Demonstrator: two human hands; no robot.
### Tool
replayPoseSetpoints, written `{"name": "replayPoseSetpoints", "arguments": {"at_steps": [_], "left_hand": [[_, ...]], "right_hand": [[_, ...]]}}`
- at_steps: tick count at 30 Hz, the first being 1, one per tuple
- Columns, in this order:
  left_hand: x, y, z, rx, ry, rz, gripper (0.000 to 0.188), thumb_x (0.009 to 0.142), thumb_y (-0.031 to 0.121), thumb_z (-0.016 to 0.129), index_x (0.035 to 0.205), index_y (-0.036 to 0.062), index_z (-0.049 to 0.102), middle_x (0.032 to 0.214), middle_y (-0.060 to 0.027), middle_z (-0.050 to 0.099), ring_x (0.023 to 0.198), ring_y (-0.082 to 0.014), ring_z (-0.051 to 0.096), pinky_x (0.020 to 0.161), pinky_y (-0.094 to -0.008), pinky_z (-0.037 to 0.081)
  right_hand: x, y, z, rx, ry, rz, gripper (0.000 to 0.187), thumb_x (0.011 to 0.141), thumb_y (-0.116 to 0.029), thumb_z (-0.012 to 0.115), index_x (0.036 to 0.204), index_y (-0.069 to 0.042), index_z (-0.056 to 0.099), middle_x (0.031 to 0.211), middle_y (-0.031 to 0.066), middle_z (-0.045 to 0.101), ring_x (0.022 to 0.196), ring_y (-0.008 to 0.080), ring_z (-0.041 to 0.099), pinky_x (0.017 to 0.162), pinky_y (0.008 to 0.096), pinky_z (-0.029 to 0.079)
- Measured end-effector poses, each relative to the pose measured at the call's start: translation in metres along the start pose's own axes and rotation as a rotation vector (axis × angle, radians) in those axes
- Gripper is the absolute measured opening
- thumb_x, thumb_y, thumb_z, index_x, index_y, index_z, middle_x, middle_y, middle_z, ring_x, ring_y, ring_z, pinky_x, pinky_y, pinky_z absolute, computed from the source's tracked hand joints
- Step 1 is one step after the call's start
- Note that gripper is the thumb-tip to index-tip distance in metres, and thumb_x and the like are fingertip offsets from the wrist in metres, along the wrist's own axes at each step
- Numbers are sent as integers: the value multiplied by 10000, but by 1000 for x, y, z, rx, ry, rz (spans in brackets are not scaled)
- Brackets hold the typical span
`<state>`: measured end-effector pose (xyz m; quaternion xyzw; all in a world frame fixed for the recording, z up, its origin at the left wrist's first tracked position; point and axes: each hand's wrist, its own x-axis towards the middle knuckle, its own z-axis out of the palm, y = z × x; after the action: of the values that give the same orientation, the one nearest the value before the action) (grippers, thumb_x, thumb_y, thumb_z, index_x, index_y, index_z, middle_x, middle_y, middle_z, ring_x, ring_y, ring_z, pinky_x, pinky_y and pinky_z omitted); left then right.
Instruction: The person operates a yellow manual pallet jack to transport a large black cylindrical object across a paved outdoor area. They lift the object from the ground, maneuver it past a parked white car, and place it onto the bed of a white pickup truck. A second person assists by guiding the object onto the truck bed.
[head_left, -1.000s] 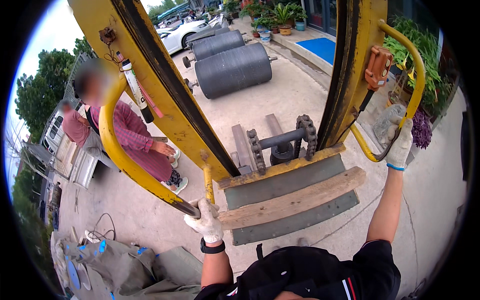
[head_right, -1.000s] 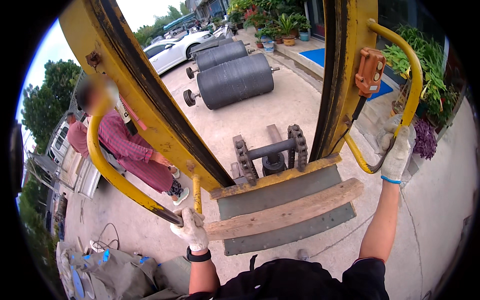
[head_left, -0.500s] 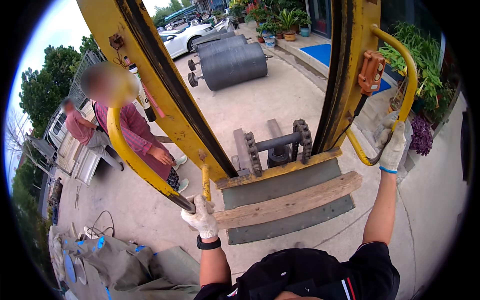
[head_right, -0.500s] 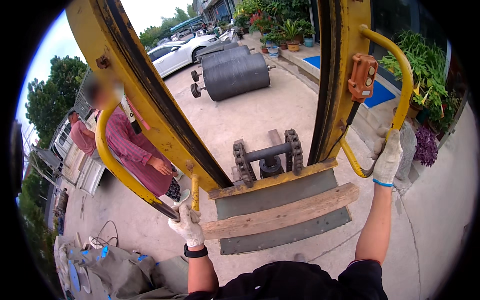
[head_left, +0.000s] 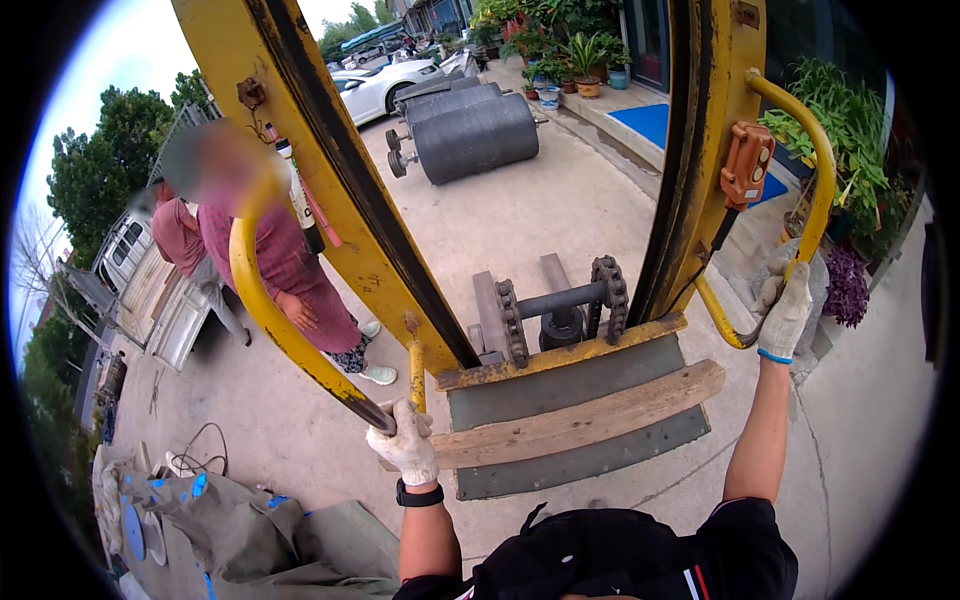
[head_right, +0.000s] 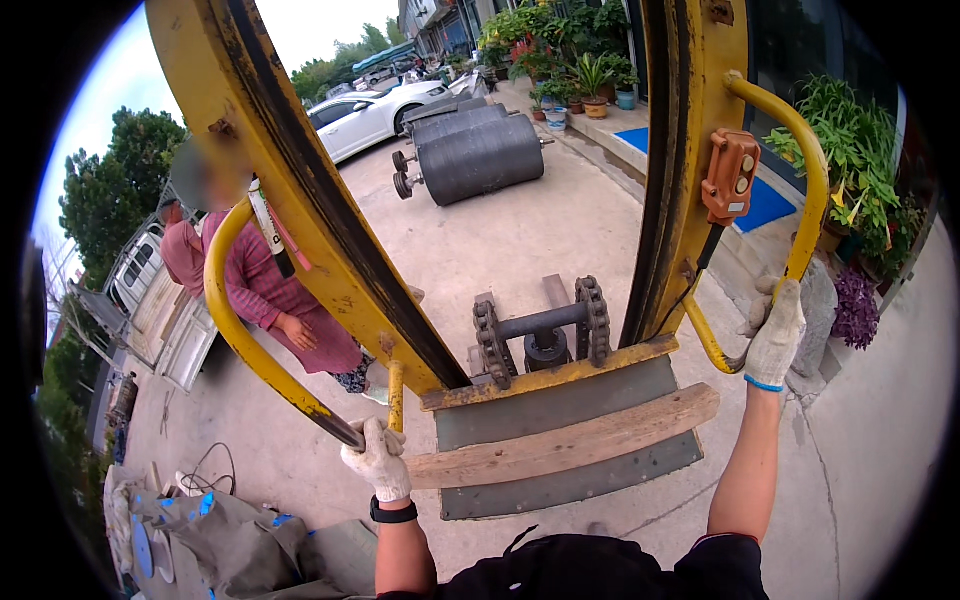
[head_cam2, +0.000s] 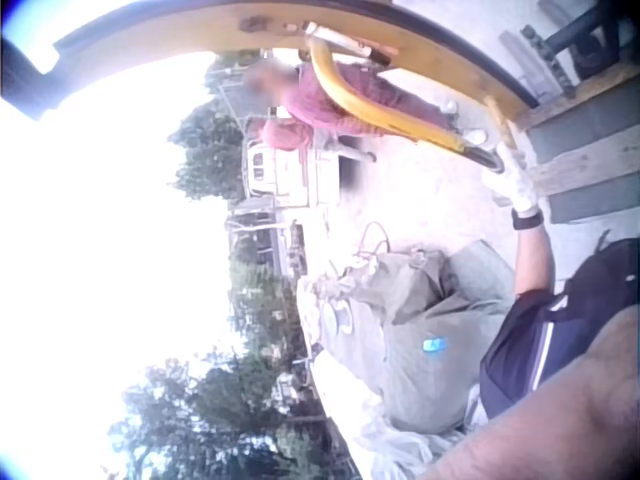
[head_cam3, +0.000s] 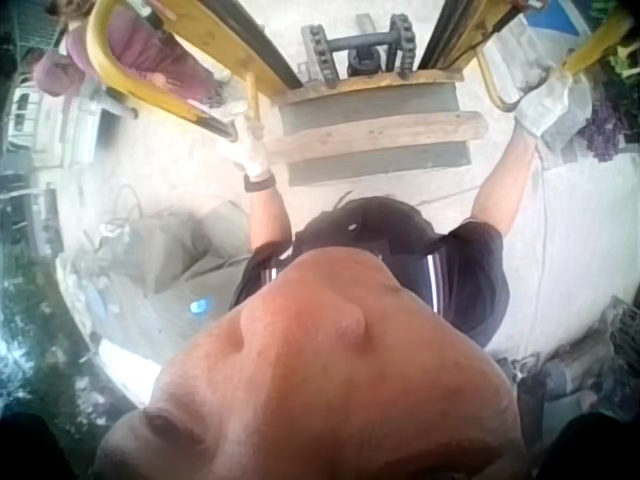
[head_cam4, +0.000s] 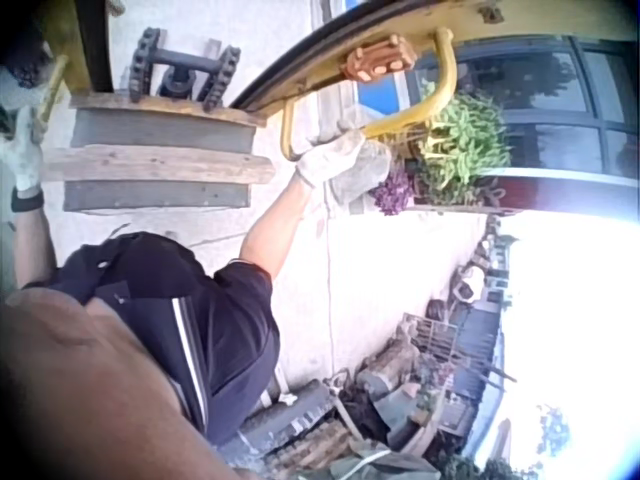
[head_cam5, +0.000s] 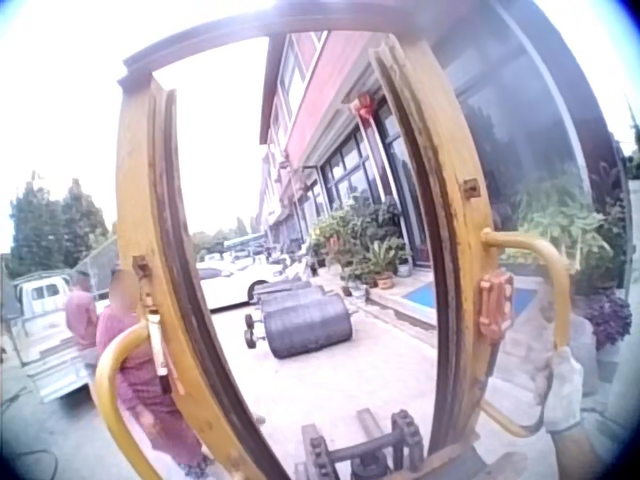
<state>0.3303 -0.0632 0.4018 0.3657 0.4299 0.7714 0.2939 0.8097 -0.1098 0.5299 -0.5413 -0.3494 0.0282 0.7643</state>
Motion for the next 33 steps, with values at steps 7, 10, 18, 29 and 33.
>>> {"name": "replayPoseSetpoints", "arguments": {"at_steps": [7, 10, 18, 29, 33], "left_hand": [[-1, 4, 1, -14, -6, -7, 99, 912, 1, 576, 853, -3, 497, 585, -45, 493, 416, -99, 448, 426, -272, 423], [-1, 8, 7, -31, 21, -6, 107, 917, 12, 576, 841, -6, 504, 551, -33, 469, 413, -97, 436, 426, -263, 400], [2, 1, 0, -29, -30, -6, 116, 920, 53, 619, 848, -16, 560, 555, -32, 501, 446, -103, 489, 466, -266, 436], [0, 2, -1, -23, -59, 6, 108, 924, 42, 613, 859, -36, 575, 539, -39, 500, 439, -104, 482, 458, -267, 408], [1, -3, -1, -6, -47, 44, 102, 931, 38, 602, 872, -39, 570, 547, -32, 482, 439, -99, 449, 450, -267, 397]], "right_hand": [[-2, 11, -1, -48, 70, -90, 468, 1025, -475, 466, 964, -47, 648, 624, -66, 421, 528, 36, 381, 449, 215, 345], [-7, 13, 3, -87, 114, -121, 453, 1030, -451, 470, 976, -41, 652, 630, -62, 424, 545, 38, 394, 458, 226, 350], [-16, 16, 4, -84, 83, -78, 483, 1040, -428, 449, 1000, 9, 649, 636, -35, 448, 543, 58, 401, 479, 236, 365], [-14, 24, -5, -97, 73, -63, 491, 1032, -424, 460, 956, 20, 654, 613, 10, 519, 508, 99, 482, 478, 257, 387], [-14, 21, -3, -130, 82, -52, 505, 1035, -421, 449, 962, 32, 659, 606, 8, 520, 515, 96, 484, 486, 249, 382]]}}
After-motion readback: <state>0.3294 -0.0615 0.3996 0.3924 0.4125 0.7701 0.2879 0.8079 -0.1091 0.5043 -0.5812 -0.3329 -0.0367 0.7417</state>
